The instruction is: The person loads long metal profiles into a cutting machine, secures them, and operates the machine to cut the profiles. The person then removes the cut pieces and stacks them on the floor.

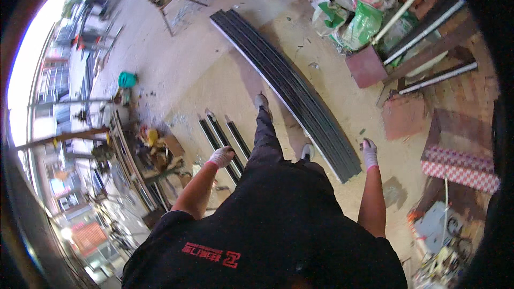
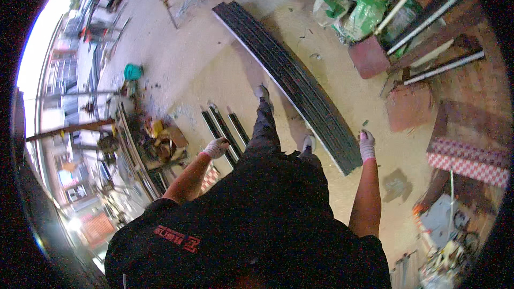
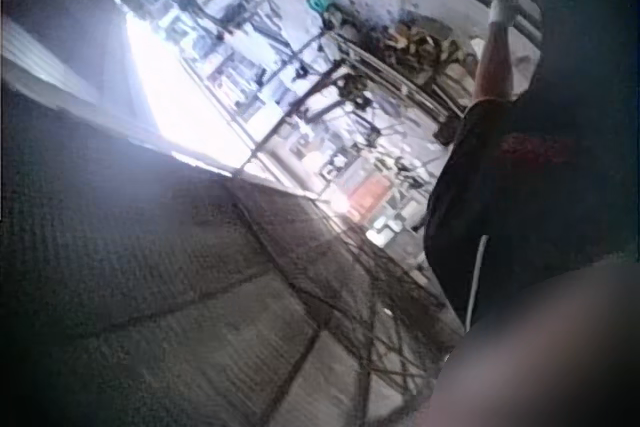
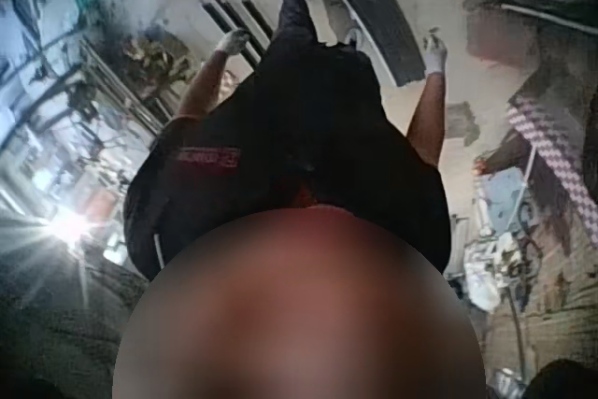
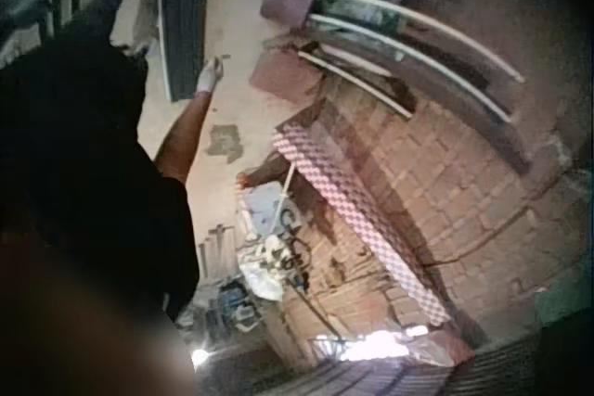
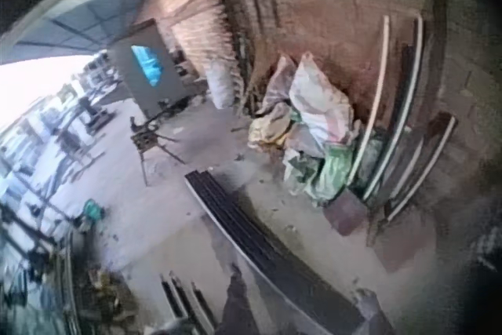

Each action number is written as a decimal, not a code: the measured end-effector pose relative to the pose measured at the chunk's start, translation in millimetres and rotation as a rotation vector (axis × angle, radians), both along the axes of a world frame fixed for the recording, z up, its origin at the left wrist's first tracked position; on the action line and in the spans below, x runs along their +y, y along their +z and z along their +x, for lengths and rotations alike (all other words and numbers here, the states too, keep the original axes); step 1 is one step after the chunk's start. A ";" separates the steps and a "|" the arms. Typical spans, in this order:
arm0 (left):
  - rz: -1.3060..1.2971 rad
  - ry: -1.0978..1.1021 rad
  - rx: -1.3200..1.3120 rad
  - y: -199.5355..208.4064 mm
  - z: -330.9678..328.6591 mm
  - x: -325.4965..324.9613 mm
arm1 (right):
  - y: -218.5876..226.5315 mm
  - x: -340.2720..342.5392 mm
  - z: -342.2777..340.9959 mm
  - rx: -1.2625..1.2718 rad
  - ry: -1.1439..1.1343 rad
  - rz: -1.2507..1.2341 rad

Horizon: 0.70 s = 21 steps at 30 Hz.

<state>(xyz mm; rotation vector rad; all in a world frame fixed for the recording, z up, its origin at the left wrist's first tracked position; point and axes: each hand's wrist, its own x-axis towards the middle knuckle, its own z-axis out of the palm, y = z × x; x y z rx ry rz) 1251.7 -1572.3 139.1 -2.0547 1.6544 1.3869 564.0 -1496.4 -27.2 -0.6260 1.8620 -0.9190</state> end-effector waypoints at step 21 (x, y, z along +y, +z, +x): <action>0.090 0.017 -0.117 -441.5 -106.5 -405.4 | 34.4 -50.4 369.7 0.379 0.121 0.427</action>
